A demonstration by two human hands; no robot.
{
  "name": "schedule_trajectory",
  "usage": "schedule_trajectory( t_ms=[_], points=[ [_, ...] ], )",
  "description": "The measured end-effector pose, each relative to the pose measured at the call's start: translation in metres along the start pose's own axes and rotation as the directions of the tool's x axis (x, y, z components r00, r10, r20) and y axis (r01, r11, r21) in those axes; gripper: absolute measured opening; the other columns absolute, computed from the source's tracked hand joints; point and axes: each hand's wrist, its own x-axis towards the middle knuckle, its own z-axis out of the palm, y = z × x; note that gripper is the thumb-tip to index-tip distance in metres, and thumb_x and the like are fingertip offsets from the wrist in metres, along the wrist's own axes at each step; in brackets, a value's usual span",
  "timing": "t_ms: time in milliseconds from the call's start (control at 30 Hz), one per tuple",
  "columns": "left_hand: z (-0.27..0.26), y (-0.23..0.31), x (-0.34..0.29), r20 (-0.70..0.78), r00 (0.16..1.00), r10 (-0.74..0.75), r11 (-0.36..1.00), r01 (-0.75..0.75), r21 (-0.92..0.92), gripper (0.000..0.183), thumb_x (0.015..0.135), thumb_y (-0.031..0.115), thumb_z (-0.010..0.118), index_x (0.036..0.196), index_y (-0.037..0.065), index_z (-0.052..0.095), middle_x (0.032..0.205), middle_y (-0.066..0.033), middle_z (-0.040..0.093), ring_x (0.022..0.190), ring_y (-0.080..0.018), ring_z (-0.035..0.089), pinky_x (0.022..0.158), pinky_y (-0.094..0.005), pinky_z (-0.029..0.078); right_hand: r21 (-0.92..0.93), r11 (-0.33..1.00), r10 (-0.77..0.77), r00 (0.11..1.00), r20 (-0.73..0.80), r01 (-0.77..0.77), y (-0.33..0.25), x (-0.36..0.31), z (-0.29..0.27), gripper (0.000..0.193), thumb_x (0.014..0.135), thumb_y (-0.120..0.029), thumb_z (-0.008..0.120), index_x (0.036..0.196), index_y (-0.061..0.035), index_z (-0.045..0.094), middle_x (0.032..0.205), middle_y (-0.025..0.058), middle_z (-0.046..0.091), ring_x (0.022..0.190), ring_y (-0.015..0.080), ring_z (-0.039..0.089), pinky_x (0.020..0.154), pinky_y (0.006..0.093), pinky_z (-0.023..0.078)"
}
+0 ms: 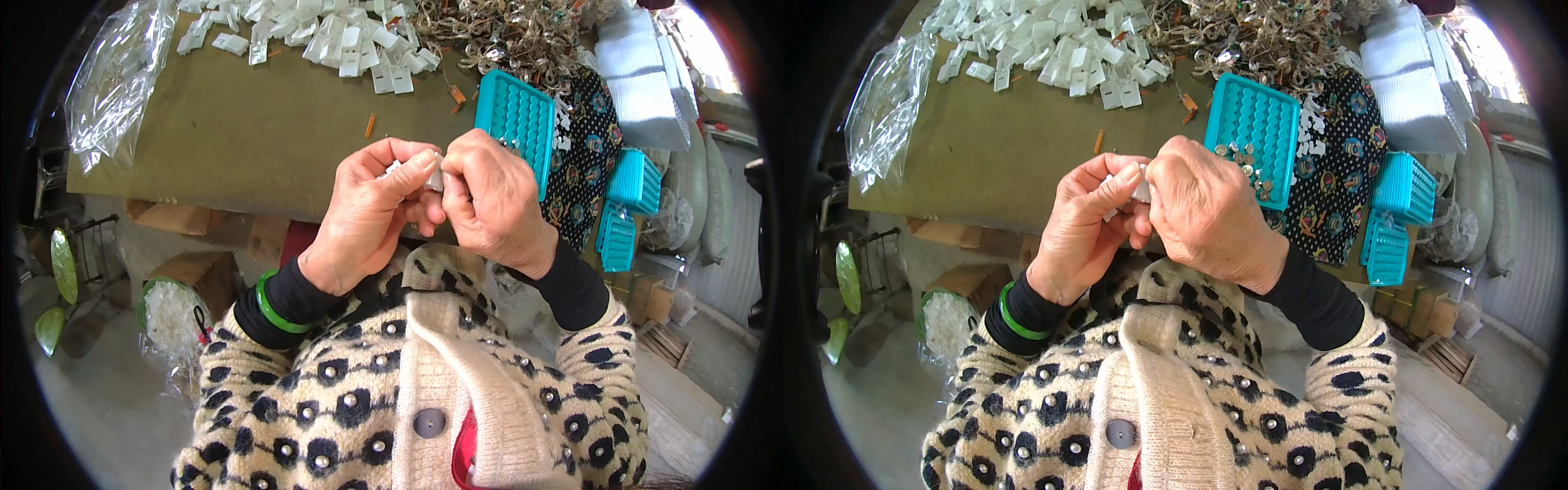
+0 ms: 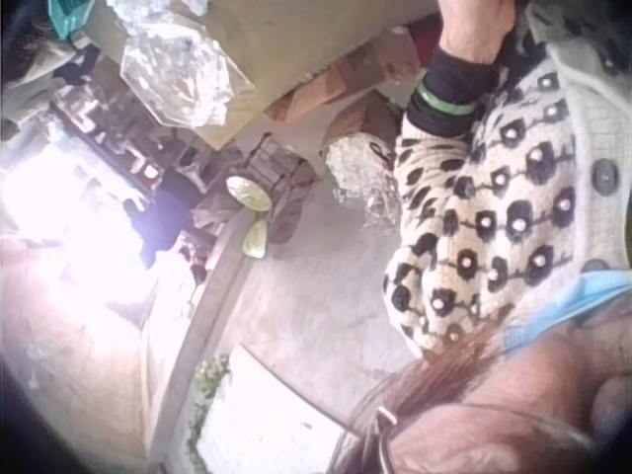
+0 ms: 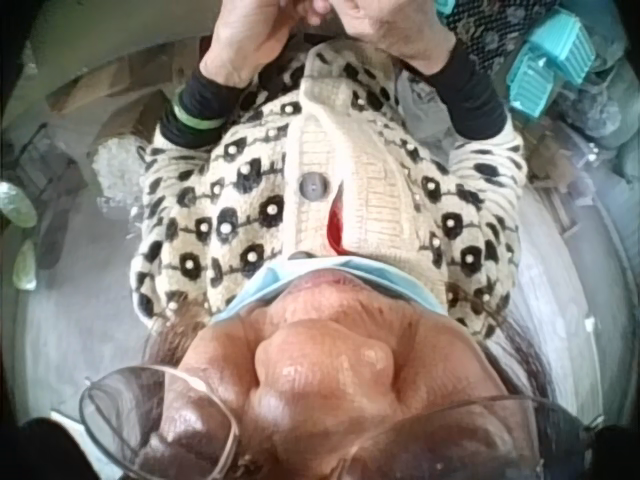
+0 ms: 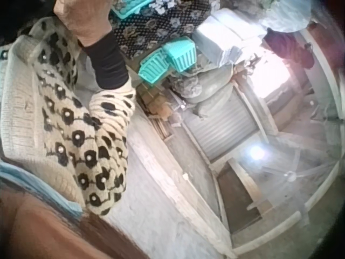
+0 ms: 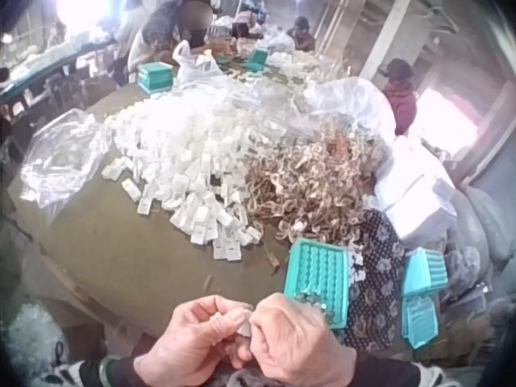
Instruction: The person assembles small white plastic housings with metal contacts and wires. They repeatedly pick a housing, insert a contact, and attach a wire, then place the finished unit on the table. The process is repeated for multiple units throughout the clip.
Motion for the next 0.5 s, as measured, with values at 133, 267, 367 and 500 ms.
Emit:
schedule_trajectory(
  t_ms=[133,267,367,500],
  points=[
    [-0.002,-0.004,-0.001,0.0,0.999,-0.051,0.999,0.051,-0.005,0.018,0.095,0.017,0.065,0.098,0.001,0.061,0.082,-0.0079,0.066,0.062,-0.0139,0.064,0.051,-0.0251,0.053,0.174,0.963,0.187,0.975,0.123,-0.207,0.0,-0.001,-0.011,0.011,0.079,0.003,0.062,0.083,-0.0005,0.052,0.076,0.013,0.054,0.065,0.0307,0.057,0.057,0.0379,0.047],
    [0.0,-0.002,-0.006,0.005,1.0,-0.017,1.0,0.017,0.022,0.018,0.091,0.015,0.07,0.1,0.001,0.062,0.083,-0.009,0.068,0.06,-0.0122,0.063,0.05,-0.0245,0.052,0.221,0.945,0.194,0.958,0.211,-0.24,0.013,0.012,-0.028,0.007,0.08,0.0,0.063,0.081,-0.0005,0.055,0.075,0.0131,0.058,0.065,0.0311,0.059,0.058,0.0369,0.046],
    [0.007,0.011,-0.016,-0.042,0.999,0.003,0.996,0.001,0.092,0.02,0.091,0.011,0.069,0.104,0.0,0.06,0.089,-0.0131,0.07,0.059,-0.0128,0.064,0.049,-0.0238,0.052,-0.257,0.966,0.041,0.989,0.139,-0.004,0.028,0.031,-0.022,0.014,0.079,-0.011,0.07,0.08,-0.0045,0.058,0.082,0.0107,0.058,0.081,0.0284,0.058,0.074,0.0403,0.044],
    [0.016,0.05,-0.034,-0.018,0.974,0.225,0.945,-0.213,0.249,0.016,0.093,0.007,0.064,0.107,-0.001,0.062,0.092,-0.0167,0.07,0.062,-0.0139,0.066,0.046,-0.0223,0.049,-0.671,0.732,0.09,0.959,0.269,0.119,0.05,0.042,-0.007,0.015,0.079,-0.018,0.07,0.078,-0.0066,0.06,0.083,0.0089,0.056,0.09,0.026,0.053,0.079,0.0404,0.039]
  ],
)
